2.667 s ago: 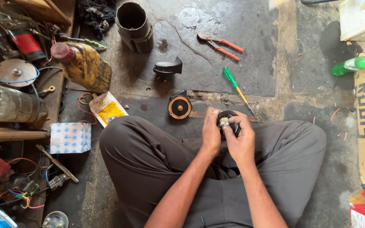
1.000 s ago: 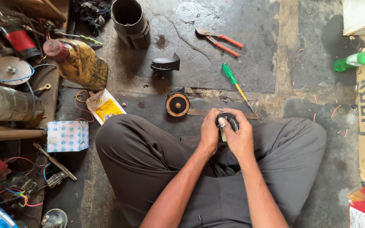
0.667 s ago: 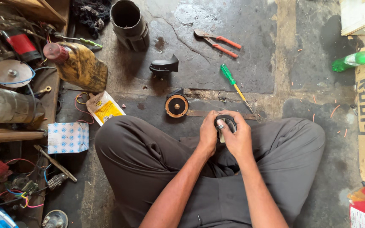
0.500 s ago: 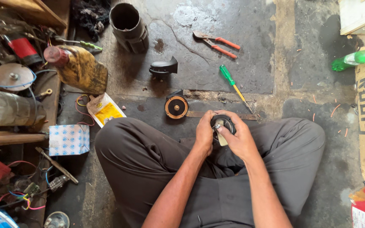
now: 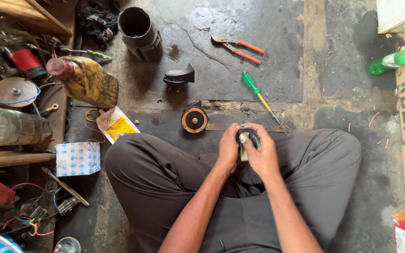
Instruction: The person sits cross-legged on the workshop floor and works on a small round electrical component held in their lap, prying and twisting at its parts with their hands. They occasionally pick up a screwdriver from the floor and use it on the component, then resume working it by hand.
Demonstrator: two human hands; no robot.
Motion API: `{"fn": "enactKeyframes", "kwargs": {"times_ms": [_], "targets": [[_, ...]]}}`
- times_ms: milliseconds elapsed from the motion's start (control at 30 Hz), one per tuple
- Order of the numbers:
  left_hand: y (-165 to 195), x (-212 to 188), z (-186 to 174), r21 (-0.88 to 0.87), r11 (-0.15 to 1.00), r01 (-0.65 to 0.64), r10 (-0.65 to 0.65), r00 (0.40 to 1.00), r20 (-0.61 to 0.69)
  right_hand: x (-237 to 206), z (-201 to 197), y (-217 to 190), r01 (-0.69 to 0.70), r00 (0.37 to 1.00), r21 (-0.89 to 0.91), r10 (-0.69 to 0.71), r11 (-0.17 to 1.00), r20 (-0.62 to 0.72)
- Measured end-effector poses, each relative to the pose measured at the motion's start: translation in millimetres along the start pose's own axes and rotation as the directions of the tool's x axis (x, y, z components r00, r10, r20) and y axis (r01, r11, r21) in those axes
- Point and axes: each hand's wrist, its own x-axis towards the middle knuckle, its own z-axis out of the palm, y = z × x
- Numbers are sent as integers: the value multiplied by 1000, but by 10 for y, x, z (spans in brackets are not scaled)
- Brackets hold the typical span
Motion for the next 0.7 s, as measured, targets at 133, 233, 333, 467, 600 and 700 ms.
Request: {"fn": "enactKeyframes", "kwargs": {"times_ms": [133,233,333,467,600,700], "targets": [[-9,-15,9,-23,999,43,-44,999,-17,-6,21,2,12,1000,29,-12,1000,20],[2,-19,11,14,1000,10,-10,1000,-5,-12,17,6,33,989,95,-47,995,143],[11,-26,21,61,998,-18,18,1000,8,-18,19,11,-43,999,125,42,991,9],[27,-27,15,94,995,-27,27,1000,-1,-23,1,17,15,1000,29,-15,999,25],[19,-14,3,15,1000,-11,11,1000,9,-21,-20,29,29,992,121,-44,992,119],[-9,-7,8,56,998,-23,23,1000,-5,-14,-4,44,-66,998,115,64,991,24]]}}
